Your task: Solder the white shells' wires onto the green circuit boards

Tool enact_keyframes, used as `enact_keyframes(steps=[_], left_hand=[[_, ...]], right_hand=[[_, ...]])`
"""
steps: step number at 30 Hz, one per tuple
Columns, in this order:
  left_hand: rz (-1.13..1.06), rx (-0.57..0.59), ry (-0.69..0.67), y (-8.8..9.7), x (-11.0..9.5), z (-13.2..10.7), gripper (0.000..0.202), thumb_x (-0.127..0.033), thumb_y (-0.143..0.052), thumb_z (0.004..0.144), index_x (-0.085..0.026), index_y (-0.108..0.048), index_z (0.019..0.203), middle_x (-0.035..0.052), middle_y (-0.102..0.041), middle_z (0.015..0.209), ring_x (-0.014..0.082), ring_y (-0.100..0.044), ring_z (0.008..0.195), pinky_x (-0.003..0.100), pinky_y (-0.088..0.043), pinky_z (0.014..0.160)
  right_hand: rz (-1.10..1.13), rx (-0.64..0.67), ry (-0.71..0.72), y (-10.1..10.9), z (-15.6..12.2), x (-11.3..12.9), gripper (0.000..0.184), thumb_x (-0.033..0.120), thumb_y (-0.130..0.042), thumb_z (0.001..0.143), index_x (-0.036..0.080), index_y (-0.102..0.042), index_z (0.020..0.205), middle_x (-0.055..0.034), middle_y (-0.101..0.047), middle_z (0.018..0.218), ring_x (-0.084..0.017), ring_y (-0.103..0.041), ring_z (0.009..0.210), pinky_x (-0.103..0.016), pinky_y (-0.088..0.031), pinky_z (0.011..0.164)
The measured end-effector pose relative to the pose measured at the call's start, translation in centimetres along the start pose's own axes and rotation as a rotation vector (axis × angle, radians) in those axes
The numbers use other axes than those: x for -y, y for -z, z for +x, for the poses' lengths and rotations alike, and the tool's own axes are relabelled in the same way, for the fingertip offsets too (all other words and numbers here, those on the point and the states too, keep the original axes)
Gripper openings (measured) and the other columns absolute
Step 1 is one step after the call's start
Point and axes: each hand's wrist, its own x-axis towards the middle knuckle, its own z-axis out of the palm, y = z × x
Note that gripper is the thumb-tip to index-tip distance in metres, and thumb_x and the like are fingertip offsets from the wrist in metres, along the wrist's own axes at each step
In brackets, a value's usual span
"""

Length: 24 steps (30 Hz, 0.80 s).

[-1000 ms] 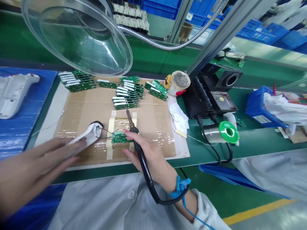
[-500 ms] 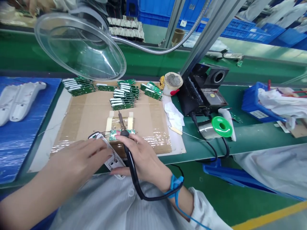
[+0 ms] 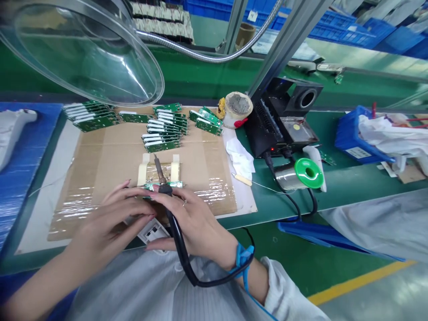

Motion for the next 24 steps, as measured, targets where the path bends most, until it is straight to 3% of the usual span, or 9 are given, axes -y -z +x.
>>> enact_keyframes(steps=[5, 7, 9, 11, 14, 17, 24], left_hand=[[0.007, -0.061, -0.021, -0.7, 0.4, -0.2, 0.018, -0.01, -0.063, 0.11, -0.026, -0.068, 0.116, -0.0049, -0.082, 0.107, 0.0166, -0.067, 0.124, 0.038, -0.032, 0.134], [0.02, -0.076, -0.027, -0.7, 0.2, -0.2, 0.019, -0.008, -0.063, 0.109, -0.025, -0.068, 0.116, -0.0039, -0.08, 0.105, 0.0186, -0.065, 0.125, 0.04, -0.033, 0.133], [0.042, -0.108, -0.024, -0.8, -0.2, 0.0, 0.018, -0.008, -0.065, 0.108, -0.024, -0.069, 0.115, -0.001, -0.077, 0.105, 0.021, -0.064, 0.122, 0.043, -0.039, 0.129], [0.07, -0.151, 0.009, -0.9, -0.8, 0.4, 0.015, -0.008, -0.066, 0.106, -0.023, -0.069, 0.109, 0.0028, -0.072, 0.105, 0.0235, -0.064, 0.118, 0.045, -0.048, 0.118], [0.149, -0.177, 0.103, -1.0, -1.6, 0.9, 0.013, -0.009, -0.063, 0.106, -0.021, -0.067, 0.102, 0.008, -0.066, 0.111, 0.0275, -0.064, 0.117, 0.048, -0.054, 0.104], [0.221, -0.142, 0.17, -1.1, -1.9, 1.2, 0.012, -0.014, -0.06, 0.109, -0.021, -0.065, 0.102, 0.011, -0.065, 0.12, 0.0316, -0.064, 0.122, 0.052, -0.054, 0.102], [0.256, -0.084, 0.217, -0.9, -2.2, 1.6, 0.018, -0.018, -0.056, 0.111, -0.019, -0.065, 0.096, 0.0136, -0.065, 0.119, 0.0341, -0.063, 0.12, 0.052, -0.053, 0.097]], right_hand=[[0.055, -0.004, -0.013, 0.3, 0.2, 0.2, 0.102, 0.06, -0.087, 0.092, 0.024, -0.036, 0.172, -0.0151, -0.07, 0.158, -0.03, -0.069, 0.145, -0.048, -0.063, 0.121], [0.115, -0.062, -0.043, 0.6, 0.1, 0.3, 0.085, 0.051, -0.086, 0.097, 0.027, -0.045, 0.167, -0.0126, -0.074, 0.153, -0.028, -0.075, 0.138, -0.043, -0.067, 0.113], [0.159, -0.198, -0.109, 1.0, -0.3, 0.3, 0.058, 0.035, -0.077, 0.107, 0.031, -0.055, 0.16, -0.0061, -0.085, 0.132, -0.023, -0.083, 0.118, -0.039, -0.071, 0.102], [0.167, -0.389, -0.158, 1.3, -1.0, 0.1, 0.042, 0.026, -0.067, 0.112, 0.034, -0.062, 0.153, 0.0018, -0.087, 0.098, -0.019, -0.084, 0.086, -0.037, -0.071, 0.087], [0.12, -0.565, -0.145, 1.6, -1.7, -0.3, 0.028, 0.045, -0.065, 0.113, 0.03, -0.076, 0.134, 0.0023, -0.078, 0.073, -0.019, -0.074, 0.064, -0.038, -0.067, 0.067], [0.064, -0.562, -0.124, 1.7, -1.7, -0.4, 0.026, 0.047, -0.064, 0.112, 0.028, -0.082, 0.115, -0.0012, -0.077, 0.073, -0.02, -0.073, 0.064, -0.036, -0.062, 0.059], [0.032, -0.537, -0.09, 1.7, -0.8, 0.1, 0.022, 0.038, -0.061, 0.114, 0.027, -0.079, 0.107, 0.0007, -0.08, 0.074, -0.015, -0.069, 0.055, -0.03, -0.054, 0.049]])
